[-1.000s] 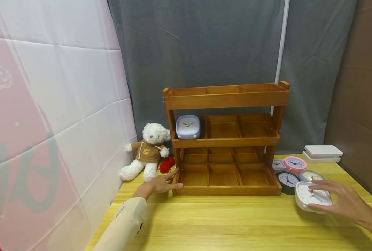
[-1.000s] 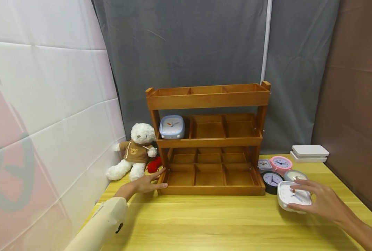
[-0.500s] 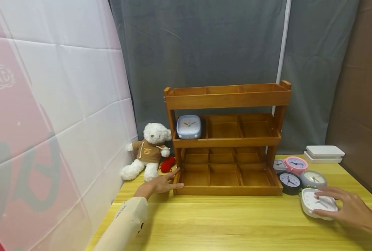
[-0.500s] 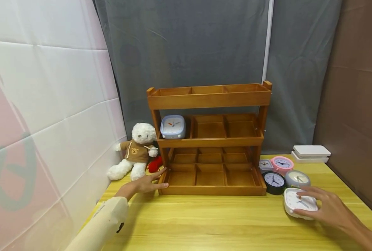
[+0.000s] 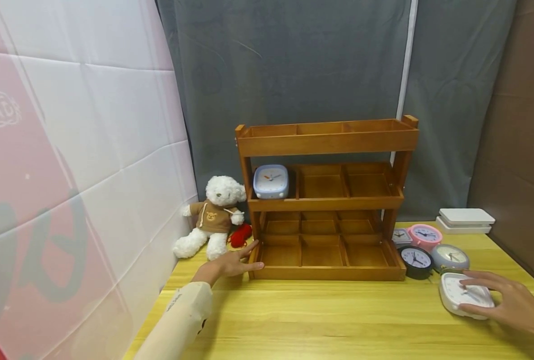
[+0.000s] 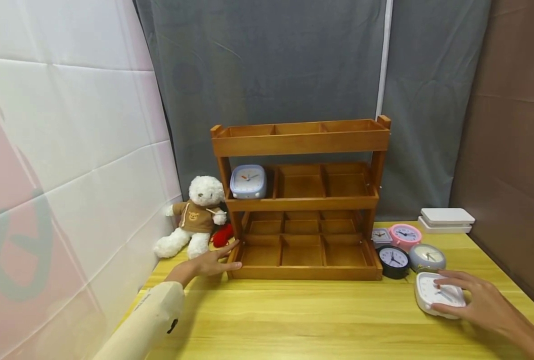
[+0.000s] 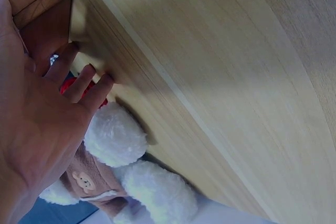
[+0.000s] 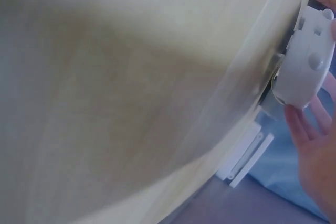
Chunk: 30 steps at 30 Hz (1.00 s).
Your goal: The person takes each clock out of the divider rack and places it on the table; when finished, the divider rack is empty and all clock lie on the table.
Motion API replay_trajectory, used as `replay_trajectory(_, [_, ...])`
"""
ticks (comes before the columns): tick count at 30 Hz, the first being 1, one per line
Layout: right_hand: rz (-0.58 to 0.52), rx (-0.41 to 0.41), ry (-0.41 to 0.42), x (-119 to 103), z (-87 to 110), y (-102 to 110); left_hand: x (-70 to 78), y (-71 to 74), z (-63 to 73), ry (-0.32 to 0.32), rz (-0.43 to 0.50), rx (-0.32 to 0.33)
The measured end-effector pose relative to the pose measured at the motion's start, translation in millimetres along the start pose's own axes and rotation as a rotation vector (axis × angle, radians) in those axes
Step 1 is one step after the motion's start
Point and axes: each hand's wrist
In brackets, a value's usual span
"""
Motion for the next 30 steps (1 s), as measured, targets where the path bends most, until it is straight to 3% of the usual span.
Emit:
replay_trajectory(10, [-0.012,0.055,0.074,10,0.1,4,0.1,0.2,1.7,0.008,-0.004,0.001])
replay_trajectory(22, [-0.075,0.059,0.133,14,-10.2,8,-0.5,-0.4,1.4,0.011,-0.001,0.0])
replay_trajectory(30, [-0.03,0.059,0.099,8,-15.3,13,-0.7,-0.6,-0.4,0.008,-0.005,-0.007])
Point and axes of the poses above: each hand's wrist, its own z-axis away from the middle knuckle, its own y-axis out of the back of the hand, x = y × z, and after that the axes turned 2 degrees about y, right-handed
